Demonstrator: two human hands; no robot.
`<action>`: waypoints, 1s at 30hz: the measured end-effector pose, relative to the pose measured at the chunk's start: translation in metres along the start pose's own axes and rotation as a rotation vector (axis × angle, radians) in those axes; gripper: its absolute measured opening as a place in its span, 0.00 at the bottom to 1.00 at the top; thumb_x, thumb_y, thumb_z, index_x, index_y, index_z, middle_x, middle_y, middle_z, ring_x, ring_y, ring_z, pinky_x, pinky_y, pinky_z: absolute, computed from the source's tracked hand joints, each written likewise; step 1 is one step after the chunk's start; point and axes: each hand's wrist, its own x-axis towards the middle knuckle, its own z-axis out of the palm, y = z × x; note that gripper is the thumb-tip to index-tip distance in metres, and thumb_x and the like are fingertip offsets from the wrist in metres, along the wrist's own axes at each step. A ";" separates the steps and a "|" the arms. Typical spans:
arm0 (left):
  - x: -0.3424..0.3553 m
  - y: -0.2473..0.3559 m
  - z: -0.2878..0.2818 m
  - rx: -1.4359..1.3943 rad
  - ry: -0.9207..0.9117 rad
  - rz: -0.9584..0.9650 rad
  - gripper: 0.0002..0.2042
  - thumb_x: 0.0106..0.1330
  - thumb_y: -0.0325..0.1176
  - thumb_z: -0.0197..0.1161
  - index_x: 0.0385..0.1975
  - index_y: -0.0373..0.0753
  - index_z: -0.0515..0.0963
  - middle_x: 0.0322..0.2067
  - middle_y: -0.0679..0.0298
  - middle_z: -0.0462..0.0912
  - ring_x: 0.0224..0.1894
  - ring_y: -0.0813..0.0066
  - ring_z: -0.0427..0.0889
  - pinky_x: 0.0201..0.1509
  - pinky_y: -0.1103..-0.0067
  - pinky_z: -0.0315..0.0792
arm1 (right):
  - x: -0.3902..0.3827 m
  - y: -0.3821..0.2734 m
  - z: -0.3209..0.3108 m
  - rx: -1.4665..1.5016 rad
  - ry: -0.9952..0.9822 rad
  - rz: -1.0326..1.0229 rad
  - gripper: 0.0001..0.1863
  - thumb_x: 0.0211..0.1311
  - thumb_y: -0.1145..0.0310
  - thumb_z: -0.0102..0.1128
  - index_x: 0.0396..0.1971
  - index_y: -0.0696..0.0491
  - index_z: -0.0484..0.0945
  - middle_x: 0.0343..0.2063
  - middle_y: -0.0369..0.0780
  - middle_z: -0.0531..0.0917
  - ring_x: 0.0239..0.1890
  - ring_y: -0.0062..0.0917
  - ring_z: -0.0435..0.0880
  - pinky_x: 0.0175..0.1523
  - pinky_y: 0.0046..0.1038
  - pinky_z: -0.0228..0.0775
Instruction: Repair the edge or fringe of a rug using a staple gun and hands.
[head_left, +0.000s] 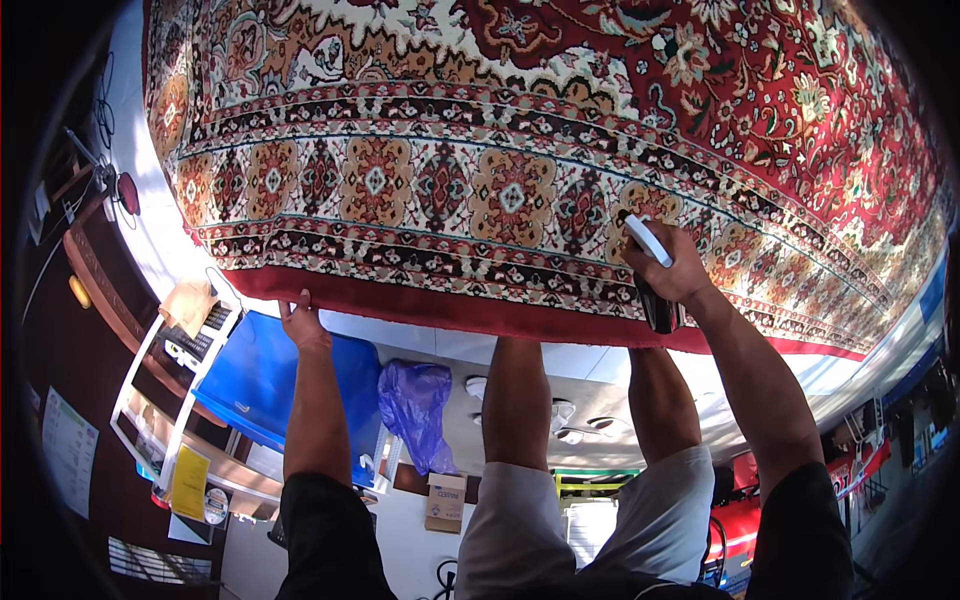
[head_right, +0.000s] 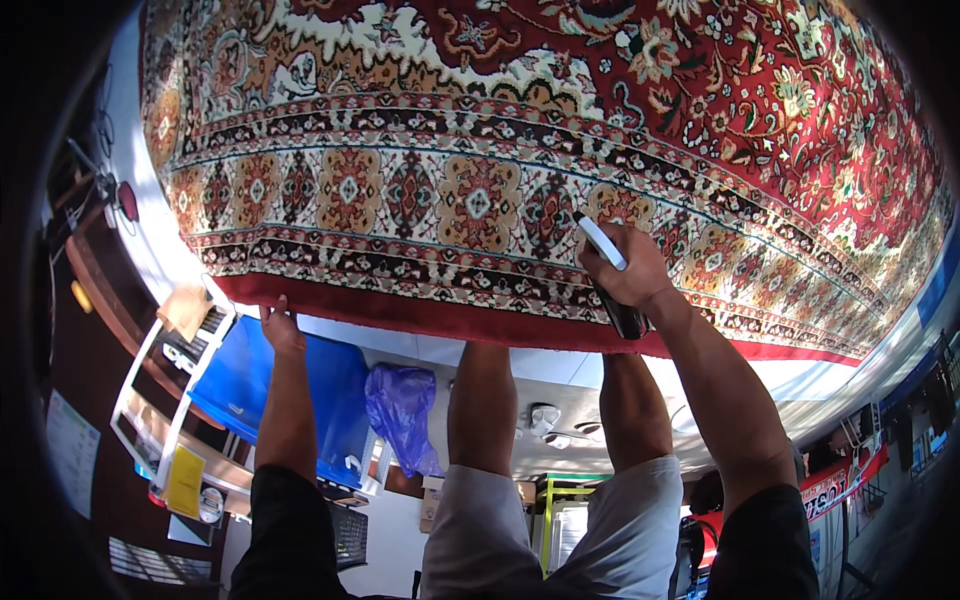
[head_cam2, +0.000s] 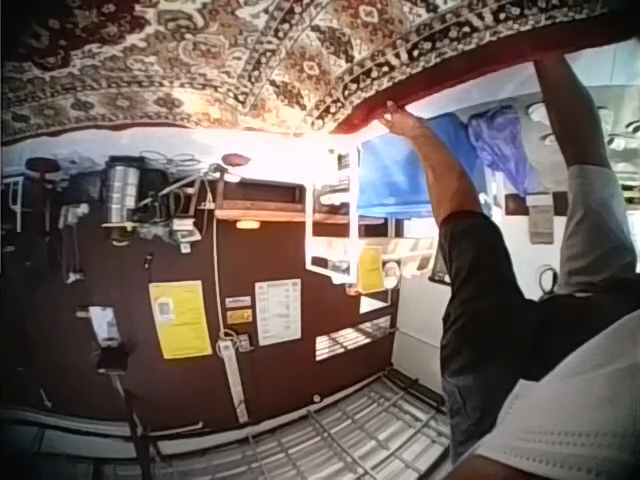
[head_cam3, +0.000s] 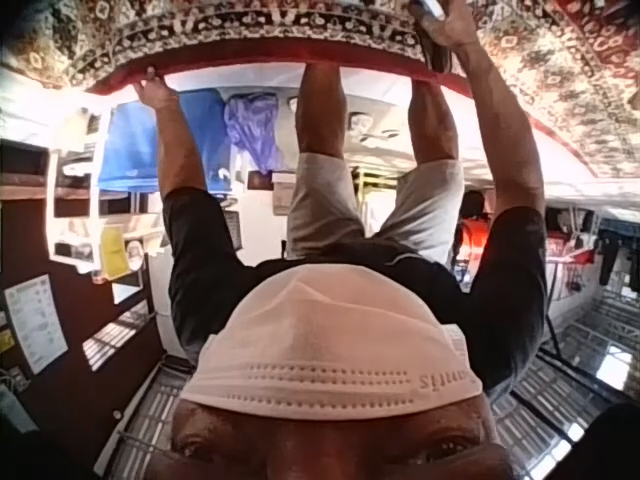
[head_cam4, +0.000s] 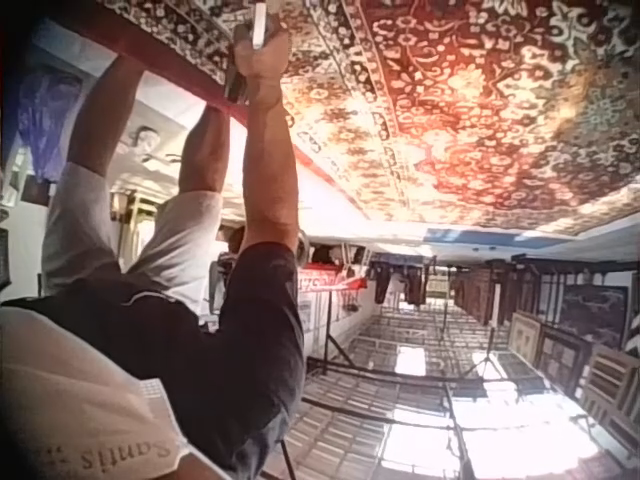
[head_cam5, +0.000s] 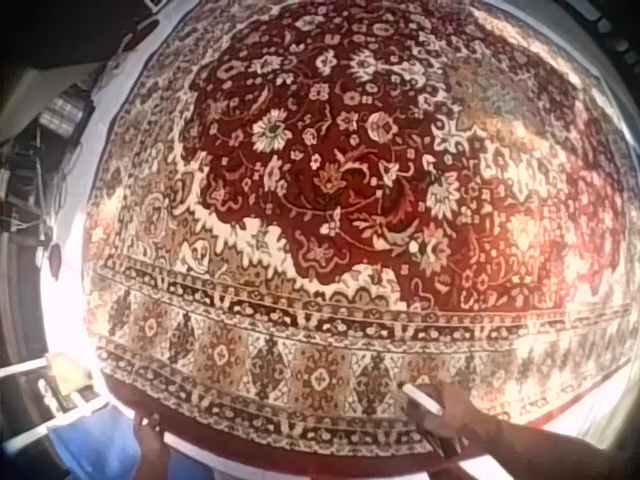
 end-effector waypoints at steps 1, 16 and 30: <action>0.012 0.001 -0.014 0.030 0.016 0.062 0.24 0.62 0.17 0.60 0.60 0.36 0.68 0.53 0.61 0.74 0.52 0.69 0.74 0.57 0.71 0.72 | 0.009 -0.009 -0.001 -0.023 -0.037 -0.063 0.13 0.49 0.59 0.66 0.29 0.53 0.80 0.21 0.40 0.81 0.25 0.33 0.81 0.37 0.33 0.72; -0.102 -0.006 0.152 0.491 -0.852 0.035 0.34 0.61 0.24 0.65 0.67 0.34 0.58 0.62 0.53 0.68 0.57 0.67 0.73 0.58 0.76 0.72 | 0.057 -0.047 0.006 -0.072 -0.084 -0.021 0.26 0.42 0.52 0.77 0.33 0.57 0.80 0.27 0.43 0.84 0.31 0.32 0.82 0.43 0.32 0.72; -0.247 -0.004 0.308 0.081 -1.281 0.024 0.58 0.54 0.23 0.71 0.72 0.39 0.27 0.69 0.51 0.53 0.68 0.60 0.61 0.66 0.68 0.65 | 0.063 -0.047 0.015 0.433 0.202 -0.017 0.18 0.53 0.59 0.69 0.36 0.57 0.77 0.27 0.38 0.82 0.31 0.21 0.81 0.40 0.26 0.74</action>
